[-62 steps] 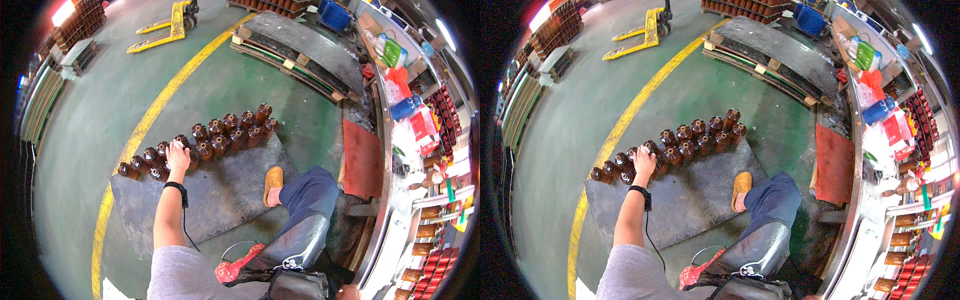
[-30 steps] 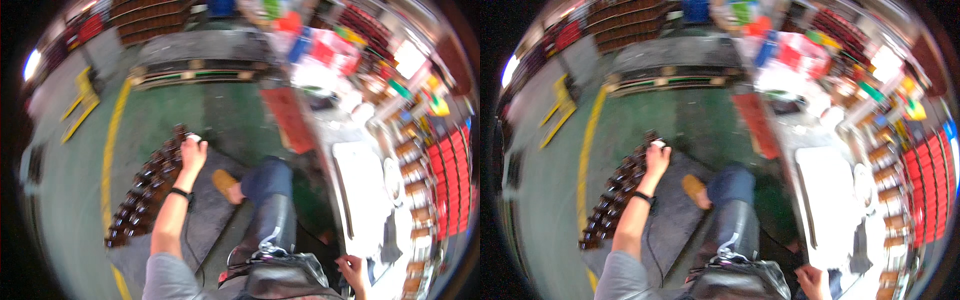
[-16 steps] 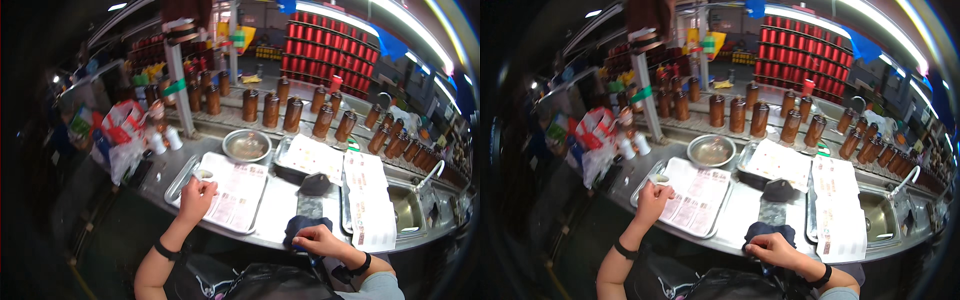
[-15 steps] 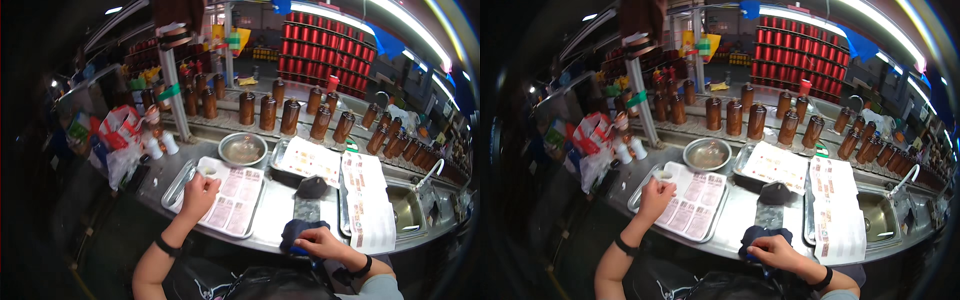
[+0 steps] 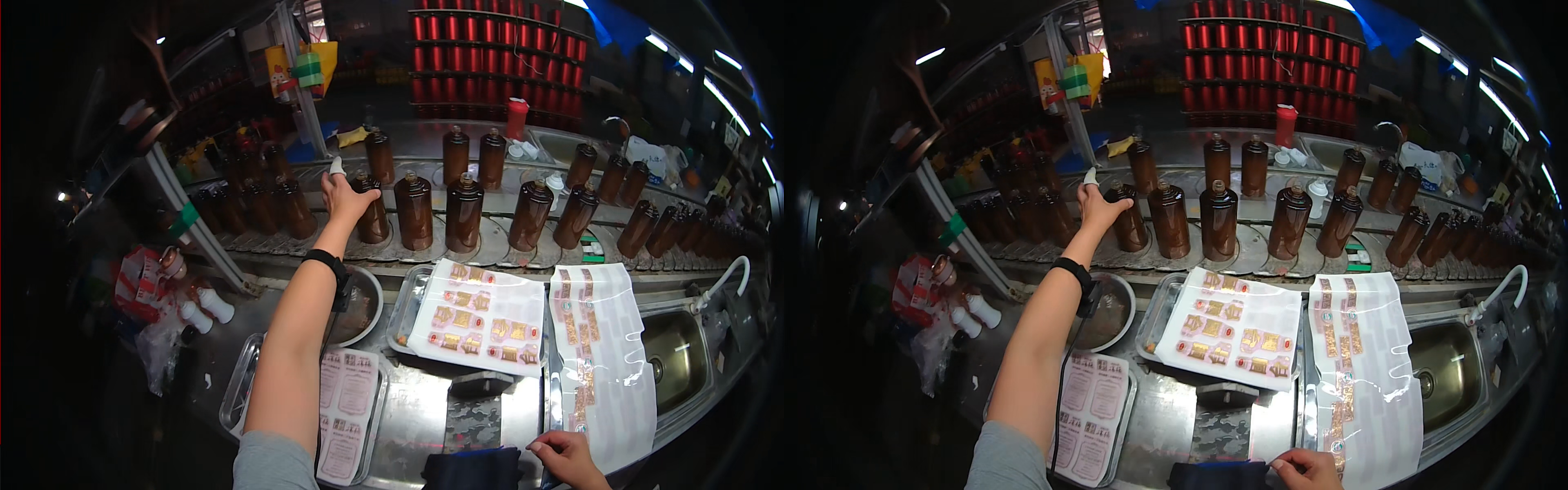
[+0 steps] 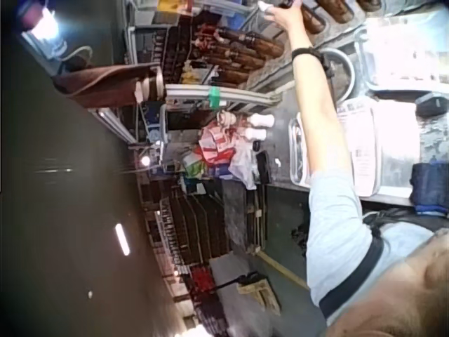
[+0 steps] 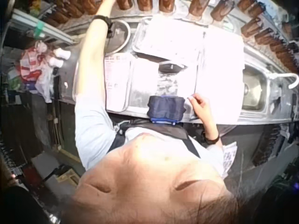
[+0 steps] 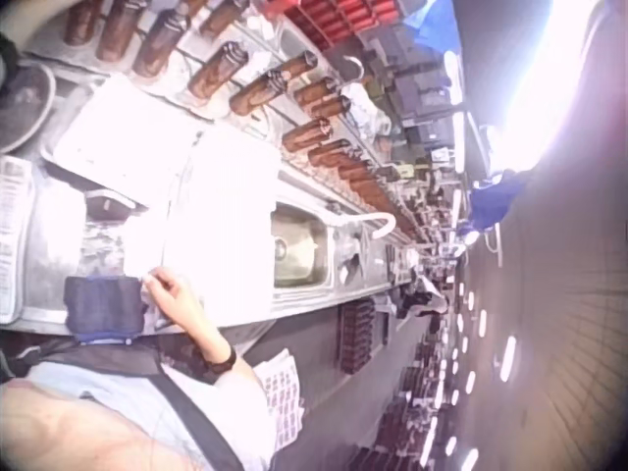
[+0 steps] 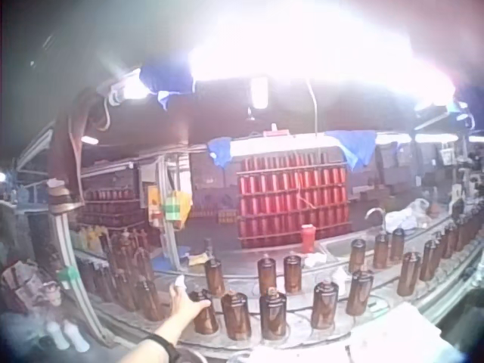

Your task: Applying labels and decorative seals to brown glass bottles at a packaging station.

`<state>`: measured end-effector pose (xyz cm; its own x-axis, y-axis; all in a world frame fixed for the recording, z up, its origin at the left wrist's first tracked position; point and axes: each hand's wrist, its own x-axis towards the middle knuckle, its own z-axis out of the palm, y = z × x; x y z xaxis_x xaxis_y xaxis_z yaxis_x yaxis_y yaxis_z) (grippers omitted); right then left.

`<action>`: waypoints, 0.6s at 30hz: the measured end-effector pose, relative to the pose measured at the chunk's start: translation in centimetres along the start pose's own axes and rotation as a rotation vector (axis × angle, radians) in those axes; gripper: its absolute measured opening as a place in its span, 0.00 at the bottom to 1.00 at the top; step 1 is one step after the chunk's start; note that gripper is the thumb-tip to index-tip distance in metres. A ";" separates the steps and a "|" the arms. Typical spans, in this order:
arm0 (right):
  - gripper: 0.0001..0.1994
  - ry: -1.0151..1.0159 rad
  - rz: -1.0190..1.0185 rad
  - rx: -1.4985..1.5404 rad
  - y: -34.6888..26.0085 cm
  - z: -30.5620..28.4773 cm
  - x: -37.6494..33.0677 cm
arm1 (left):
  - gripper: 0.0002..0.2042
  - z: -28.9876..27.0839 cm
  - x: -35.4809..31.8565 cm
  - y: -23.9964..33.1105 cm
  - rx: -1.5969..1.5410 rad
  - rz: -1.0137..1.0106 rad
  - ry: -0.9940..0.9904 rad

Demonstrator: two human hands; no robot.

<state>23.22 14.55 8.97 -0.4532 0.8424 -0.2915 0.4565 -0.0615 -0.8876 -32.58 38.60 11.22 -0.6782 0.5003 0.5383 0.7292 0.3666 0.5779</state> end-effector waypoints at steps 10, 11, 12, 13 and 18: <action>0.07 -0.002 0.093 0.018 1.9 -0.1 2.0 | 0.34 2.1 -3.8 0.9 -0.430 0.099 0.041; 0.08 0.030 0.034 0.002 2.0 0.0 2.1 | 0.34 -0.4 -5.2 1.3 -0.556 0.131 0.072; 0.10 0.057 -0.022 -0.015 1.9 0.2 2.0 | 0.33 -3.5 -6.9 1.6 -0.648 0.177 0.043; 0.09 0.028 -0.043 -0.055 1.7 0.3 2.1 | 0.30 -6.7 -8.6 2.0 -0.782 0.177 -0.006; 0.24 -0.084 -0.178 -0.238 -0.4 1.9 2.1 | 0.23 -20.3 -21.1 2.6 -1.366 -0.272 -0.388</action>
<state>20.64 15.36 8.03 -0.5994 0.7808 -0.1764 0.5261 0.2181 -0.8220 -18.24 13.14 13.85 -0.5500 0.7970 0.2496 -0.2222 -0.4278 0.8762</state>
